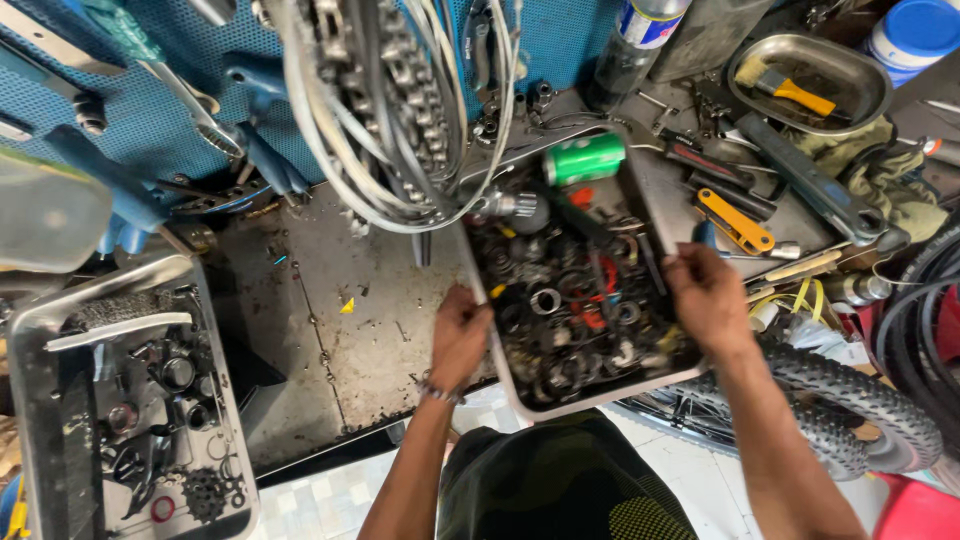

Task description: The person sorts through small bicycle parts on a workbench, picking up and placing down various components like bearings and washers. They then pick up a crank arm and appear to be preparing to assemble it with other parts from a tray.

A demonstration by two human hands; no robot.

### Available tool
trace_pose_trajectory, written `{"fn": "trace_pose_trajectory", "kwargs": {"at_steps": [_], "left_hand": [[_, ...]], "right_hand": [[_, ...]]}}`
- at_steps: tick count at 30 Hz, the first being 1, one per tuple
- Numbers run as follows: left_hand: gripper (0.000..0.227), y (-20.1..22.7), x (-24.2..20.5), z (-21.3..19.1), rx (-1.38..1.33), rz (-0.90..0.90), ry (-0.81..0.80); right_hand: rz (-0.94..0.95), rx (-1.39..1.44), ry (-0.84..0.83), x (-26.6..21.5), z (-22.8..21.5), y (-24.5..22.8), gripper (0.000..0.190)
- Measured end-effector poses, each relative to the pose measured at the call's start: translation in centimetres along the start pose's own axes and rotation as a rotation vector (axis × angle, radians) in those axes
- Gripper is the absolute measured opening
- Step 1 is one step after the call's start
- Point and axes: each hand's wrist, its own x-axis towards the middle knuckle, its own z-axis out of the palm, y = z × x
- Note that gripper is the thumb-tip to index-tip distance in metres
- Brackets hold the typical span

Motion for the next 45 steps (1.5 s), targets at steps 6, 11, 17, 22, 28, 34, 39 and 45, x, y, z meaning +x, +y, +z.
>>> {"fn": "trace_pose_trajectory", "kwargs": {"at_steps": [6,11,17,22,28,34,39,45], "left_hand": [[0.018,-1.2,-4.2,-11.3,0.093,-0.275,0.21],[0.023,-3.7,-6.1,-18.2,0.359,-0.226,0.357],[0.025,-6.5,-5.4,-21.2,0.417,-0.278,0.393],[0.027,-8.7,-2.8,-21.0,0.415,-0.183,0.375],[0.028,-11.2,1.2,-18.1,0.388,-0.197,0.367],[0.029,-13.4,4.9,-15.1,0.447,-0.072,0.343],[0.025,-13.1,7.2,-13.6,0.403,-0.093,0.314],[0.023,-12.9,8.8,-13.3,0.341,-0.053,0.371]], "right_hand": [[0.009,-0.026,-0.12,-6.6,10.5,-2.4,0.036],[0.066,0.067,-0.228,-9.9,17.3,-4.7,0.037],[-0.053,0.122,-0.161,-9.8,22.0,-5.2,0.034],[-0.115,0.095,-0.106,-7.5,23.8,-3.6,0.034],[-0.161,0.022,-0.021,-3.7,23.9,-1.6,0.031],[-0.199,-0.08,-0.003,0.0,22.0,-0.1,0.027],[-0.228,-0.067,0.006,1.8,21.1,0.2,0.027],[-0.284,-0.146,0.006,3.9,22.3,0.6,0.028]]}}
